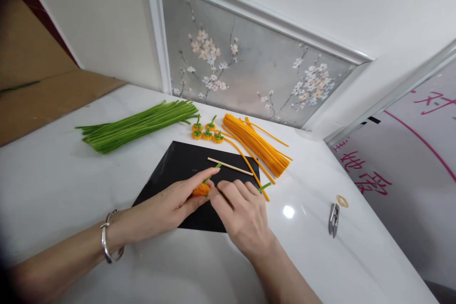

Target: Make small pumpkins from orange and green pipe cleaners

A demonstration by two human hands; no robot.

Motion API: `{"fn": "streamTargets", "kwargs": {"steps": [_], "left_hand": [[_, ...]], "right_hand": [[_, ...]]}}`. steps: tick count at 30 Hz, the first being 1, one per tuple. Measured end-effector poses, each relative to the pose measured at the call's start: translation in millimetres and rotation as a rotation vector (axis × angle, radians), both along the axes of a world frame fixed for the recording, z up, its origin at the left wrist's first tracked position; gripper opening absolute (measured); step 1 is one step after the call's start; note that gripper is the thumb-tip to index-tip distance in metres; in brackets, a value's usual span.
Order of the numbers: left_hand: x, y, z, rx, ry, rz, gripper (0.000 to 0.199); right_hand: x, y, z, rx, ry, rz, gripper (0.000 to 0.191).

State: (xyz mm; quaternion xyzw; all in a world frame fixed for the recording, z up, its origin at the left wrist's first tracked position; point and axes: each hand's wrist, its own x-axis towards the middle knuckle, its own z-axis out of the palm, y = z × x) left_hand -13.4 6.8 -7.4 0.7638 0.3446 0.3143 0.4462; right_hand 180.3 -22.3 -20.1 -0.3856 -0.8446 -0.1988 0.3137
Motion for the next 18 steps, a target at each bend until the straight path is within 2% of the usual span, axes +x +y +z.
{"fn": "streamTargets", "kwargs": {"steps": [7,10,12,15,18], "left_hand": [[-6.2,-3.3,3.9,-0.001,0.131,-0.045,0.08],[-7.2,-0.8,3.7,-0.066,0.144,-0.096,0.086],[-8.3,2.6,5.2,-0.191,0.079,-0.156,0.08],[-9.6,7.7,9.2,-0.407,-0.033,-0.246,0.057],[-7.1,9.7,12.2,-0.533,-0.079,-0.242,0.03]], "right_hand": [[-1.3,3.9,-2.5,-0.174,-0.056,0.08,0.013],[-1.9,4.1,-3.7,-0.251,-0.025,0.119,0.015],[-1.5,2.9,-2.6,-0.247,-0.025,0.126,0.016],[0.4,0.8,1.2,-0.198,-0.048,0.132,0.02],[2.0,-0.2,4.6,-0.183,-0.092,0.134,0.022]]}}
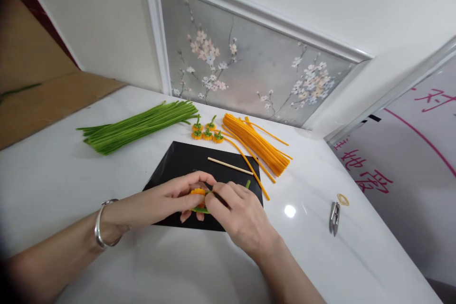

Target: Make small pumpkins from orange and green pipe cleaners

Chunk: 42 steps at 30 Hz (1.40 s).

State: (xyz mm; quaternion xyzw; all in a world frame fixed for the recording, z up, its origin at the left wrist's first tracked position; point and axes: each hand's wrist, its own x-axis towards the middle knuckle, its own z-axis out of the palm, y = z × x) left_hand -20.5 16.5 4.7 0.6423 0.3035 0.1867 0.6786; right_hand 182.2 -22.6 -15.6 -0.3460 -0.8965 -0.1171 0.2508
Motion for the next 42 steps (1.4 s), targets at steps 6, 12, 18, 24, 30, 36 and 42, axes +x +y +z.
{"fn": "streamTargets", "kwargs": {"steps": [6,12,18,24,30,36,42], "left_hand": [[11.7,-6.5,-3.6,0.193,0.08,0.193,0.009],[14.1,-13.5,-5.3,0.316,0.064,0.332,0.017],[14.0,-13.5,-4.6,0.051,-0.101,0.29,0.017],[19.0,-19.6,-8.4,0.056,-0.101,0.4,0.015],[19.1,-16.1,-10.4,-0.071,-0.268,0.409,0.016],[18.3,-14.0,-10.7,-0.121,-0.298,0.336,0.023],[10.5,-10.8,-15.0,-0.166,-0.189,0.195,0.033]], "right_hand": [[-7.5,-3.1,-0.3,0.035,-0.051,0.004,0.021],[-22.1,-10.9,-2.8,0.087,-0.003,-0.048,0.019],[-20.7,-13.1,-7.0,0.095,0.048,-0.063,0.013],[-36.4,-21.3,-5.4,0.125,-0.024,-0.007,0.021],[-34.5,-14.1,-8.3,0.05,0.118,-0.171,0.017],[-25.8,-10.5,-5.1,0.082,0.099,-0.222,0.016],[-17.4,-10.2,4.2,0.006,0.333,-0.247,0.017]]}}
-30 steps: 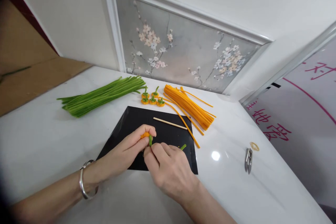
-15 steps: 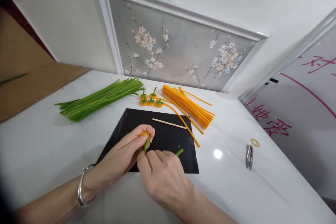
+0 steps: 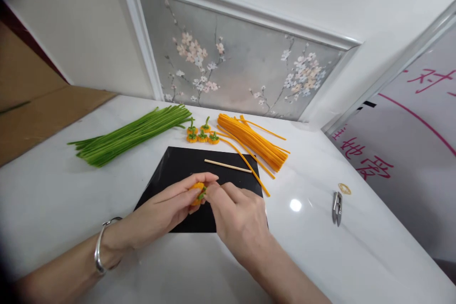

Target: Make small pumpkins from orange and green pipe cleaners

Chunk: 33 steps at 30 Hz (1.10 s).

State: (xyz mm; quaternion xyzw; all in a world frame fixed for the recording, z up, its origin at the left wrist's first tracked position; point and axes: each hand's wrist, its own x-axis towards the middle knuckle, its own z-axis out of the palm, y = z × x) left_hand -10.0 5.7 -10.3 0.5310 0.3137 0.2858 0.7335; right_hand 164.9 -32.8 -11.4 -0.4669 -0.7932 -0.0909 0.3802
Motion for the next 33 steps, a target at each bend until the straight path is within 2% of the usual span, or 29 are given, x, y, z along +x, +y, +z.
{"fn": "streamTargets", "kwargs": {"steps": [4,10,14,18,25,27,29,33], "left_hand": [[-4.2,-1.3,-2.6,-0.014,0.043,-0.053,0.039],[-4.9,-2.4,-1.7,-0.006,0.007,-0.017,0.041],[-3.8,-2.6,1.4,0.01,-0.009,-0.014,0.042],[-4.0,-2.7,2.3,0.011,0.043,-0.007,0.042],[-1.2,-4.6,4.3,-0.061,0.001,-0.002,0.041],[-0.7,-5.7,6.9,0.0,0.046,0.007,0.043],[-0.3,-7.0,8.5,0.131,0.104,-0.015,0.045],[1.3,-10.5,4.7,0.574,0.23,0.004,0.05]], "right_hand": [[3.4,1.8,2.1,-0.013,0.023,-0.016,0.016],[2.5,3.9,7.0,0.01,-0.093,0.058,0.018],[0.2,3.9,1.0,0.058,-0.054,0.084,0.018],[2.4,3.3,-4.1,0.041,-0.053,0.111,0.016],[1.7,2.4,-0.3,0.151,-0.28,0.05,0.018],[0.2,2.6,-1.2,0.16,-0.263,0.021,0.016],[-1.4,2.4,-2.5,0.112,-0.174,0.01,0.016],[-6.2,0.4,-1.9,-0.128,0.152,0.071,0.015]]}}
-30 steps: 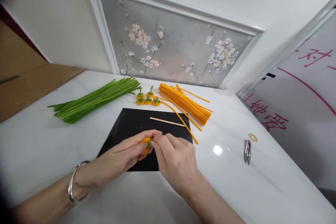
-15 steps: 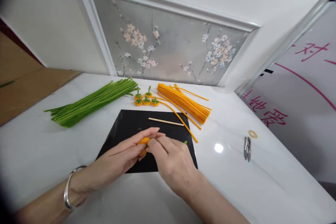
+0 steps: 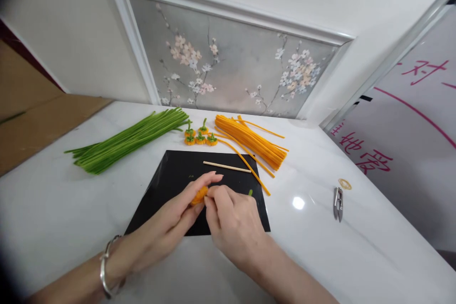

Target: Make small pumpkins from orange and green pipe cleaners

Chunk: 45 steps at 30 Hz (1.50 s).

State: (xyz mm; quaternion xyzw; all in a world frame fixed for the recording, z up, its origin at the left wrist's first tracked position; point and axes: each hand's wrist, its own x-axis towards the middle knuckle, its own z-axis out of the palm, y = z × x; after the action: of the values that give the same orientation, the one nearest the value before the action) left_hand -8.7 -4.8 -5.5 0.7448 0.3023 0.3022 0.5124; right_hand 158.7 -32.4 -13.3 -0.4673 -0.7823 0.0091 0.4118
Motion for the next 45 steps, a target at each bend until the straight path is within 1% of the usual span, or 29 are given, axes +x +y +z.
{"fn": "streamTargets", "kwargs": {"steps": [2,3,4,5,6,7,9,11,12,13,14,15,17,19,22,25,27,32,35,40,43,45], "left_hand": [[1.2,-1.9,-3.6,0.199,0.024,0.024,0.056],[1.8,-2.7,-4.9,0.255,0.025,0.03,0.059],[2.2,-3.2,-5.5,0.278,0.017,0.039,0.061],[2.6,-3.3,-5.3,0.269,0.0,0.053,0.062],[2.7,-3.0,-4.3,0.227,-0.03,0.071,0.063],[2.7,-2.2,-2.6,0.152,-0.073,0.092,0.063],[1.9,0.3,2.2,-0.088,-0.174,0.091,0.06],[0.5,3.4,6.9,-0.392,-0.235,0.019,0.051],[-0.1,4.8,8.5,-0.519,-0.24,-0.02,0.05],[-0.8,6.1,9.4,-0.605,-0.235,-0.052,0.051],[-1.3,7.3,9.9,-0.648,-0.225,-0.069,0.05],[-1.9,8.4,9.9,-0.651,-0.214,-0.064,0.047],[-3.0,10.4,9.5,-0.599,-0.182,-0.036,0.036],[-4.4,12.3,9.9,-0.553,-0.151,-0.011,0.026],[-6.4,14.1,12.4,-0.542,-0.159,-0.003,0.018],[-6.8,14.1,15.4,-0.527,-0.187,0.003,0.018],[-5.7,13.3,16.7,-0.5,-0.178,0.003,0.019],[-0.3,10.0,15.6,-0.479,-0.175,0.041,0.023],[1.8,8.1,13.1,-0.549,-0.214,0.065,0.024],[1.5,7.0,14.9,-0.8,-0.343,0.068,0.023],[1.2,6.7,17.3,-0.847,-0.372,0.071,0.024],[1.9,6.2,17.1,-0.822,-0.373,0.087,0.027]], "right_hand": [[-2.3,-0.9,2.5,-0.175,0.185,0.053,0.016],[-2.8,-1.1,4.0,-0.264,0.261,0.081,0.017],[-2.8,-1.2,5.4,-0.336,0.317,0.105,0.018],[-2.0,-1.2,6.5,-0.38,0.35,0.119,0.019],[-0.6,-1.1,7.2,-0.38,0.358,0.122,0.019],[1.4,-1.0,7.5,-0.331,0.34,0.117,0.018],[6.4,-0.8,7.0,-0.142,0.241,0.102,0.013],[11.6,-0.7,6.0,0.062,0.091,0.101,0.012],[13.8,-0.7,5.8,0.146,0.008,0.105,0.013],[15.6,-0.7,6.0,0.211,-0.082,0.109,0.014],[17.0,-0.7,6.6,0.263,-0.174,0.11,0.015],[18.0,-0.8,7.6,0.306,-0.268,0.111,0.016],[19.1,-1.2,10.4,0.355,-0.42,0.11,0.02],[19.4,-1.7,12.7,0.365,-0.483,0.102,0.024],[19.9,-1.8,13.0,0.326,-0.439,0.106,0.025],[20.8,-1.1,11.2,0.3,-0.393,0.103,0.021],[20.6,-0.5,11.0,0.291,-0.402,0.092,0.022],[15.9,0.6,12.2,0.266,-0.483,0.076,0.031],[14.7,1.0,10.4,0.265,-0.499,0.065,0.03],[19.0,1.4,8.3,0.334,-0.451,0.031,0.024],[21.0,1.7,9.4,0.343,-0.441,0.028,0.022],[21.3,2.0,10.2,0.327,-0.453,0.037,0.021]]}}
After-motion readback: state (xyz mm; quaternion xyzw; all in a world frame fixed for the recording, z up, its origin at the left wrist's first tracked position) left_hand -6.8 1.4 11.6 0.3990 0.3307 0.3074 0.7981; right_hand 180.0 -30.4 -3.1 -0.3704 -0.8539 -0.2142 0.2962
